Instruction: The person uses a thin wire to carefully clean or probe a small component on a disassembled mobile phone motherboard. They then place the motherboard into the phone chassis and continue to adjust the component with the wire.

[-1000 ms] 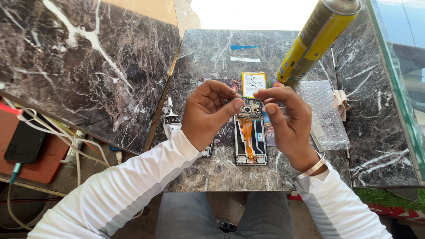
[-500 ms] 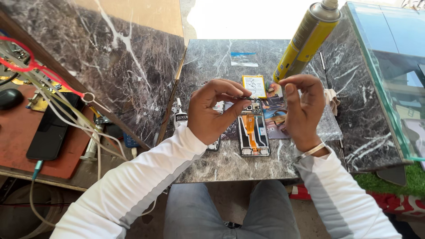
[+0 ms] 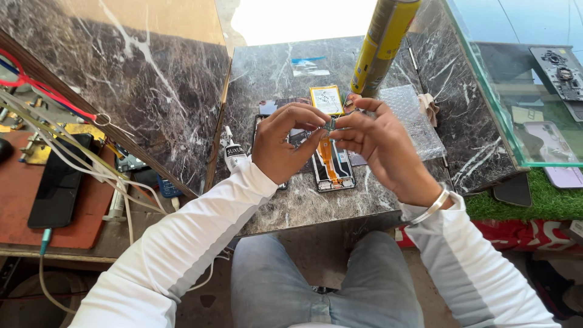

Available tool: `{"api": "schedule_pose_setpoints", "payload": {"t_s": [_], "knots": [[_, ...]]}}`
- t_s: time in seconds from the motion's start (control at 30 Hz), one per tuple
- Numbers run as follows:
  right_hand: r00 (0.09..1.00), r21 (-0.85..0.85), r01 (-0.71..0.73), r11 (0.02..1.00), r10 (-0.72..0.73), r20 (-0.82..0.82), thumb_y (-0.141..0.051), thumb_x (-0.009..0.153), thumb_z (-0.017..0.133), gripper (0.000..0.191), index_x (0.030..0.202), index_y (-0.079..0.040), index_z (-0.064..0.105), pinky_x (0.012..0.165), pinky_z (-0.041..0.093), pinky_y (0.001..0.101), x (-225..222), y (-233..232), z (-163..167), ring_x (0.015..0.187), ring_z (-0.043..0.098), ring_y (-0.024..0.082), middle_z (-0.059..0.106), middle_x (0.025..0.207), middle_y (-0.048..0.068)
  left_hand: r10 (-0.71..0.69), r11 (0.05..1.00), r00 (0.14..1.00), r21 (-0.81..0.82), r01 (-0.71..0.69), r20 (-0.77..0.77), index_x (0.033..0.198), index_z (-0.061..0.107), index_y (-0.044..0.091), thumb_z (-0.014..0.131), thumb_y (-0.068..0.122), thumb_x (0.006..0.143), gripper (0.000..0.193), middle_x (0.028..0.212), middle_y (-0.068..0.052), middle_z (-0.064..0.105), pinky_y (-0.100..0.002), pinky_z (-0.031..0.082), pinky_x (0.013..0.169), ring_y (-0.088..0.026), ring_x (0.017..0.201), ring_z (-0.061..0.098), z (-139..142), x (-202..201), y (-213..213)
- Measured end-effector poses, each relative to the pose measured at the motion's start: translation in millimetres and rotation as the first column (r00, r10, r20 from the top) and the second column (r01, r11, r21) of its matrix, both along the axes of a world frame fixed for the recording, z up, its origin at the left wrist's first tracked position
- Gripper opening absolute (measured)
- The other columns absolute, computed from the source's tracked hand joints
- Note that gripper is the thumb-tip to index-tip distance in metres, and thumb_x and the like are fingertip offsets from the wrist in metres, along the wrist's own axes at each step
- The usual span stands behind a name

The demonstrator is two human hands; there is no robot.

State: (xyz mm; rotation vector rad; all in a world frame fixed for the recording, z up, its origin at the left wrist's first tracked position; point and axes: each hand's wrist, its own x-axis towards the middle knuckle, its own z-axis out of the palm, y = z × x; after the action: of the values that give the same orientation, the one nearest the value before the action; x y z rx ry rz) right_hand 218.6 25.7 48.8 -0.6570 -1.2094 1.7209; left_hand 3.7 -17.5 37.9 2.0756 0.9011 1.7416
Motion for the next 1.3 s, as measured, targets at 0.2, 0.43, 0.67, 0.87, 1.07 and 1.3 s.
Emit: {"api": "schedule_pose_setpoints", "payload": {"t_s": [0.2,0.43,0.67,0.87,1.07,1.3], "knots": [[0.998,0.076,-0.057,0.995,0.056,0.015,-0.006,0.094,0.070,0.064,0.144,0.000,0.031,0.084,0.058,0.0322,-10,7,-5,0.097,0.072,0.020,0.068,0.108,0.013,0.063,0.995,0.994,0.076,-0.057,-0.087,0.101,0.065,0.007,0.079,-0.003,0.089,0.021,0.111,-0.007,0.072,-0.029,0.064,0.082,-0.018,0.098,0.075,-1,-2,1],[0.994,0.083,-0.111,0.990,0.109,0.028,-0.004,0.094,0.071,0.063,0.144,-0.001,0.034,0.084,0.059,0.0302,3,8,-5,0.093,0.071,0.016,0.066,0.103,0.009,-0.040,0.999,0.989,0.022,0.044,-0.144,0.101,0.065,0.007,0.075,-0.006,0.093,0.018,0.112,-0.005,0.070,-0.029,0.064,0.084,-0.017,0.099,0.075,-4,-2,1],[0.998,0.052,-0.056,0.997,0.055,0.032,-0.007,0.094,0.073,0.057,0.141,0.000,0.041,0.081,0.059,0.0312,13,-3,-12,0.091,0.069,0.016,0.067,0.103,0.009,-0.087,0.993,0.970,0.063,0.104,-0.229,0.101,0.065,0.009,0.075,-0.004,0.089,0.020,0.112,-0.005,0.070,-0.036,0.060,0.089,-0.023,0.106,0.072,-3,5,-10],[1.000,0.088,0.015,0.996,-0.016,0.008,-0.004,0.093,0.073,0.057,0.141,0.000,0.042,0.083,0.058,0.0318,25,-17,-15,0.093,0.069,0.017,0.068,0.103,0.011,-0.131,0.991,0.969,-0.003,0.133,-0.209,0.109,0.063,0.009,0.075,0.000,0.092,0.023,0.118,-0.007,0.065,-0.033,0.063,0.083,-0.024,0.102,0.071,3,12,-17],[0.951,0.200,0.150,0.968,-0.197,0.240,0.000,0.090,0.073,0.061,0.142,0.000,0.041,0.087,0.057,0.0300,48,-31,-21,0.095,0.069,0.016,0.069,0.103,0.011,-0.153,0.975,0.912,-0.206,0.077,-0.381,0.106,0.062,0.010,0.077,0.013,0.086,0.025,0.104,-0.005,0.065,-0.036,0.059,0.081,-0.023,0.093,0.071,-1,8,-8],[0.911,0.232,0.207,0.950,-0.273,0.308,0.002,0.087,0.071,0.069,0.146,-0.002,0.035,0.086,0.058,0.0290,66,-47,-32,0.096,0.069,0.015,0.067,0.110,0.014,-0.189,0.982,0.758,-0.136,0.132,-0.624,0.101,0.069,0.013,0.072,0.013,0.084,0.017,0.097,-0.005,0.064,-0.042,0.053,0.089,-0.028,0.103,0.063,-12,8,-1]]}}
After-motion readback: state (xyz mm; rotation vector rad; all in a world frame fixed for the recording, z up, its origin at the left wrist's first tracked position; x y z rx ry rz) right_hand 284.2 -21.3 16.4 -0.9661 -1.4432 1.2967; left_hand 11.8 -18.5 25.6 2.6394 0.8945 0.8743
